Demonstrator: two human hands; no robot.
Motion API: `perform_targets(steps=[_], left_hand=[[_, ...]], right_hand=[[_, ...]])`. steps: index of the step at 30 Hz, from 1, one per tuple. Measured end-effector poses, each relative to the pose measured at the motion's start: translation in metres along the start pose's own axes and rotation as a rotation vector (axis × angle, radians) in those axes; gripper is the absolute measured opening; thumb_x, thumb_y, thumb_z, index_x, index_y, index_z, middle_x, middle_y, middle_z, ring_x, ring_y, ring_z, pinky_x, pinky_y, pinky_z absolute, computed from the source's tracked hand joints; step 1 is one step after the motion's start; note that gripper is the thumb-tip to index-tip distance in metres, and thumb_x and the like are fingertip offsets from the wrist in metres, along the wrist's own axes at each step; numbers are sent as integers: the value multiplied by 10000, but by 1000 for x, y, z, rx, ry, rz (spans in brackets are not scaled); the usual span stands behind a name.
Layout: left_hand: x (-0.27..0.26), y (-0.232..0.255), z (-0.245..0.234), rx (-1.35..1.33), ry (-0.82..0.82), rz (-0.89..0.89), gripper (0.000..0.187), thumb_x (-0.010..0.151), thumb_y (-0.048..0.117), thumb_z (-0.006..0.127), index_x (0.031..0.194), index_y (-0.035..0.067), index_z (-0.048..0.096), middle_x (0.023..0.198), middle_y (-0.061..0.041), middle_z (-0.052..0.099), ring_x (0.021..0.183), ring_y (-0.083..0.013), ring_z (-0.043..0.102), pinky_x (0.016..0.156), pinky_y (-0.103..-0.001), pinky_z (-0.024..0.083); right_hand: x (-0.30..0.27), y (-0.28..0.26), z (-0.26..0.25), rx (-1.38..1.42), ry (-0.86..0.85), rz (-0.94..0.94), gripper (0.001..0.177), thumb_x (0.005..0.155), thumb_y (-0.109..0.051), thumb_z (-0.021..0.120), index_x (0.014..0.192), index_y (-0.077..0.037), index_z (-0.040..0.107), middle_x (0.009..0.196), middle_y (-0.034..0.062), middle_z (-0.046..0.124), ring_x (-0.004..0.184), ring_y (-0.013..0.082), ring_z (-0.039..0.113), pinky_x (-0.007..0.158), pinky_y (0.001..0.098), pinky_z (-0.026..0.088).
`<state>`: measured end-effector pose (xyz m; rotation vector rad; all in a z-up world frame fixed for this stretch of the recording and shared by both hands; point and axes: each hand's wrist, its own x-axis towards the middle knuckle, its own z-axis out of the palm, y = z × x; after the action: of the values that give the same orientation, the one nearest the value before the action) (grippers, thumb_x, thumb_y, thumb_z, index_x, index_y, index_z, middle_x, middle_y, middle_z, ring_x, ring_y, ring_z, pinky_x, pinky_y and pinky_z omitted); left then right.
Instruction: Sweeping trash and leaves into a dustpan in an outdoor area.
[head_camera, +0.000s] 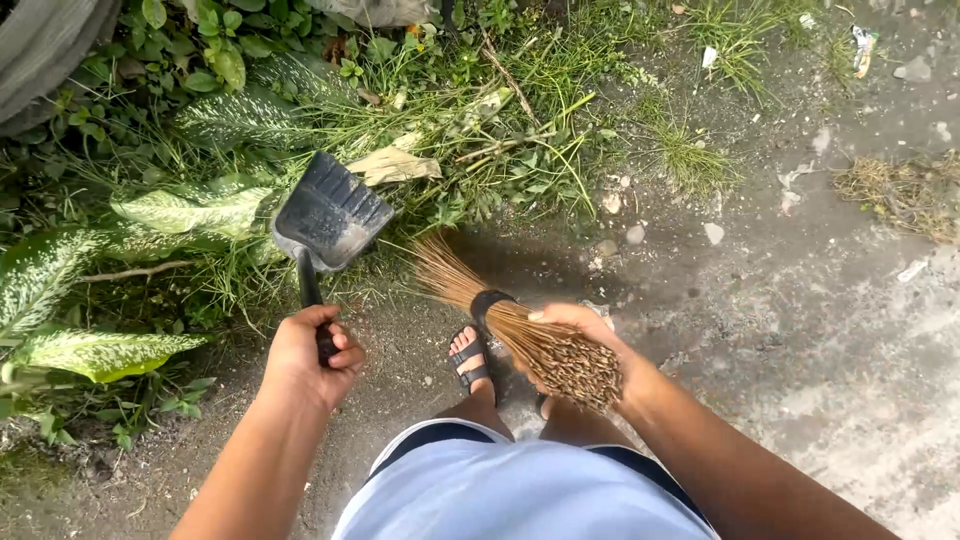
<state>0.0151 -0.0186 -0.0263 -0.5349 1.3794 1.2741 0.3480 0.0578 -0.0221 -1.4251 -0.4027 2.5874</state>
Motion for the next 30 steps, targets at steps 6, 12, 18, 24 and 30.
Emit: perform_targets(steps=[6, 12, 18, 24, 30], left_hand=[[-5, 20, 12, -84, 3, 125, 154, 933, 75, 561, 947, 84, 408, 635, -7, 466, 448, -93, 407, 370, -222, 278], [24, 36, 37, -64, -3, 140, 114, 934, 79, 566, 928, 80, 451, 656, -4, 485, 462, -91, 441, 390, -222, 293], [41, 3, 73, -56, -99, 93, 152, 930, 89, 578, 905, 85, 428, 623, -16, 460, 441, -108, 404, 380, -233, 276], [11, -34, 130, -114, -23, 44, 125, 928, 91, 562, 950, 86, 439, 599, -19, 462, 435, -115, 401, 376, -240, 279], [29, -33, 169, -219, 70, 80, 130, 946, 90, 545, 952, 97, 416, 624, 3, 459, 469, -92, 427, 385, -219, 268]], right_hand=[[-15, -34, 19, 72, -311, -211, 569, 896, -298, 607, 1267, 129, 542, 802, 197, 684, 531, 213, 667, 422, 277, 571], [-167, -63, -47, -119, 128, -478, 890, 741, -342, 705, 1472, 96, 450, 827, 220, 701, 557, 200, 699, 474, 278, 598], [-165, -93, -148, -286, 542, -293, 831, 802, -230, 653, 1594, -160, 411, 1036, 305, 754, 782, 385, 732, 620, 491, 632], [-18, -124, -204, 196, 283, -221, 461, 827, -273, 633, 1144, 57, 575, 844, 210, 705, 634, 272, 710, 541, 377, 608], [-13, -173, -118, -202, 196, 81, 441, 755, -289, 704, 1046, 38, 657, 796, 174, 718, 574, 249, 684, 494, 346, 589]])
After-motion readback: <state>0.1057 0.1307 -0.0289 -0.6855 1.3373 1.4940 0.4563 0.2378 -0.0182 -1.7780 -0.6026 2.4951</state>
